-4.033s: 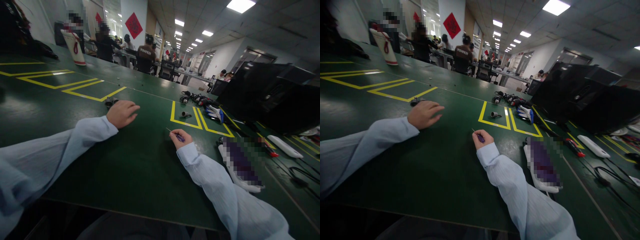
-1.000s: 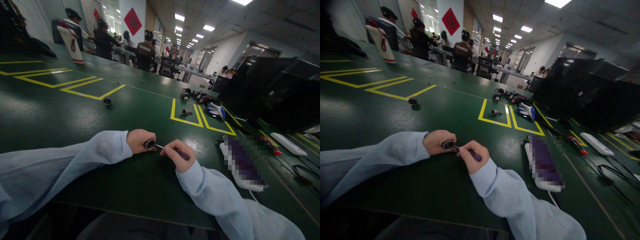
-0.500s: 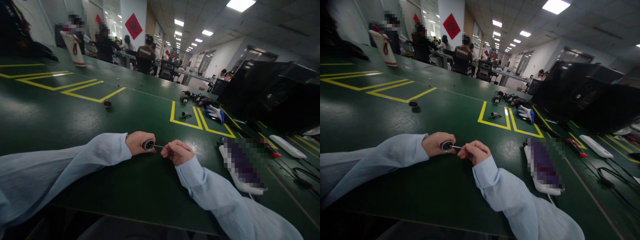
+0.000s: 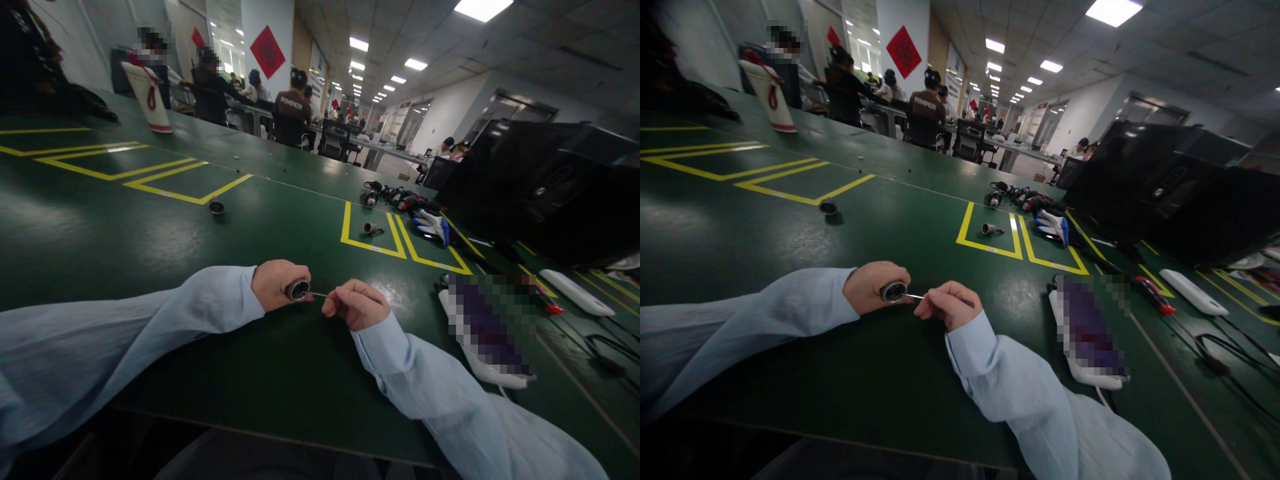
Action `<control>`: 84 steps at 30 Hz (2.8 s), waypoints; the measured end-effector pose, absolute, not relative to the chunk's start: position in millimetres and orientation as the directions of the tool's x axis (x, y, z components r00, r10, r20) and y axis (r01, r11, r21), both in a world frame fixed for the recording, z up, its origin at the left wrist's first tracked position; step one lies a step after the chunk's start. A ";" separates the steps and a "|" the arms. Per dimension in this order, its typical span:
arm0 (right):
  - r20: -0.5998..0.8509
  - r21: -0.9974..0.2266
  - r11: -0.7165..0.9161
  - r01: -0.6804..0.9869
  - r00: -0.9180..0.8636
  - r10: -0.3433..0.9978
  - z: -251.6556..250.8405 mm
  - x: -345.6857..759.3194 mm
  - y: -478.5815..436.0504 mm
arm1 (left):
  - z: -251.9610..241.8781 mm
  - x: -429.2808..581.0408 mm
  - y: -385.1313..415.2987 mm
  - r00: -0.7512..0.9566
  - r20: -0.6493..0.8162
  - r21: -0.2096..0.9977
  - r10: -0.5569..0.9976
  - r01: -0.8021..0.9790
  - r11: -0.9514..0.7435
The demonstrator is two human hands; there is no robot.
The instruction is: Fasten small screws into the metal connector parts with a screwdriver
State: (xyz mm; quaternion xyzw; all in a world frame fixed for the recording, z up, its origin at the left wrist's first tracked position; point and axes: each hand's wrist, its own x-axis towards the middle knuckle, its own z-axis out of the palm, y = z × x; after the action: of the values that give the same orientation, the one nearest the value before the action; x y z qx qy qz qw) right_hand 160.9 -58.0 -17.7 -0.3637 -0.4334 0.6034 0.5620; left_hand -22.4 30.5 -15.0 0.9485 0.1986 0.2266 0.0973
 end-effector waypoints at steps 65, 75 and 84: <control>0.206 -0.893 0.160 -0.420 -0.065 0.976 -24.1 151.1 -62.1 | -7.4 -18.9 23.2 0.698 0.432 0.617 0.571 0.234 -0.752; 0.064 -0.853 -0.025 -0.522 -0.151 0.986 -24.1 152.3 -57.0 | -8.2 -18.3 23.8 0.700 0.435 0.566 0.567 0.277 -0.776; 0.136 -0.828 0.056 -0.558 -0.103 0.985 -24.1 148.2 -59.8 | -7.4 -16.9 23.4 0.636 0.456 0.622 0.622 0.271 -0.734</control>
State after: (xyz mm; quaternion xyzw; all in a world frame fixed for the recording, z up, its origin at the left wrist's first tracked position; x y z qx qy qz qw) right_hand 148.2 -59.8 -24.1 -0.2726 -0.3918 0.6307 0.6119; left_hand -16.9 23.4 -7.4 0.8670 0.2574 0.3398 0.2581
